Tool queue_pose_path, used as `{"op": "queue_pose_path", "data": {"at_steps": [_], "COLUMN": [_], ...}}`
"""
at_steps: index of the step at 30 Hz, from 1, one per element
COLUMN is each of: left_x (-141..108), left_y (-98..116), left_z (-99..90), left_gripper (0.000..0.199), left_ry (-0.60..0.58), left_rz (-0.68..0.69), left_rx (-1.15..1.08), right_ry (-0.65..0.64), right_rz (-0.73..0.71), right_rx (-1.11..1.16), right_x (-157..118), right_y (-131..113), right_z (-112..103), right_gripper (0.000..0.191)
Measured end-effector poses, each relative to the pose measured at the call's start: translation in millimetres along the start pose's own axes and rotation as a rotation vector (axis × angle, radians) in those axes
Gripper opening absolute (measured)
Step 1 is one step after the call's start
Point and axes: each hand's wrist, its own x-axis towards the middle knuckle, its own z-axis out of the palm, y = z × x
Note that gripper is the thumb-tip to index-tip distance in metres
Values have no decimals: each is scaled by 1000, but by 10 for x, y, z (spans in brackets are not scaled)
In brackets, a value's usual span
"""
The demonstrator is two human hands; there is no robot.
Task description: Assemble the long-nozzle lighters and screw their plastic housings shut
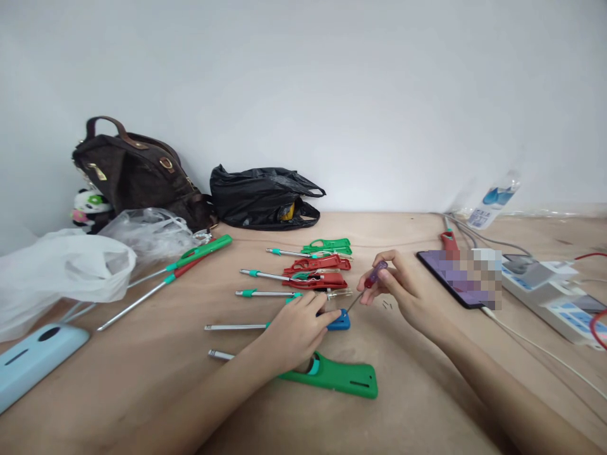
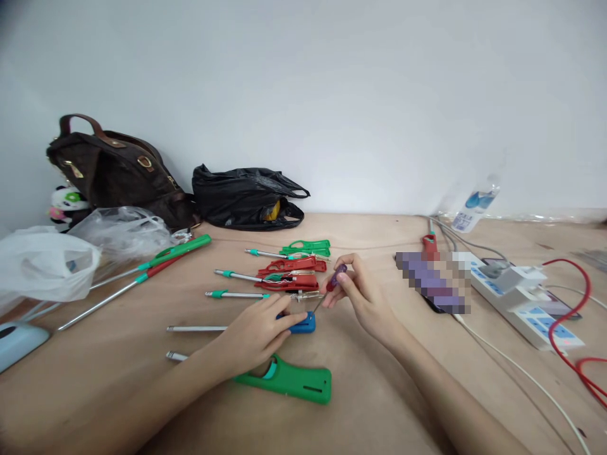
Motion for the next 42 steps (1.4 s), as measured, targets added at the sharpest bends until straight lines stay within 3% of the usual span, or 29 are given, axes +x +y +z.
{"op": "queue_pose_path", "data": {"at_steps": [10,15,19,26,32,36,42], "left_x": [-7,-2,1,-1,4,3,-3], "left_y": [-10,-8,-12,-39,-27,-19,-25], "left_z": [7,16,16,39,9,-9,-6], "left_gripper": [33,34,35,35,35,35,37], "left_ry": [36,34,20,52,66,68,52], "left_rz": [18,14,18,29,34,31,38], "left_rx": [-4,17,15,-10,-5,-2,14], "right_ry": [-36,-43,-55,-205,-258,-281,-401], "right_rz": [14,-46,-135,-292,-177,-157,-146], "right_rx": [19,-56,-251,-656,-1120,-1506,-1651], "right_x": [-7,-19,-2,176,341,414,398], "right_y": [100,75,0,-261,-505,-644,-763], "right_z": [-30,-16,17,58,101,197,227], "right_gripper": [18,15,14,28,14,24,20]}}
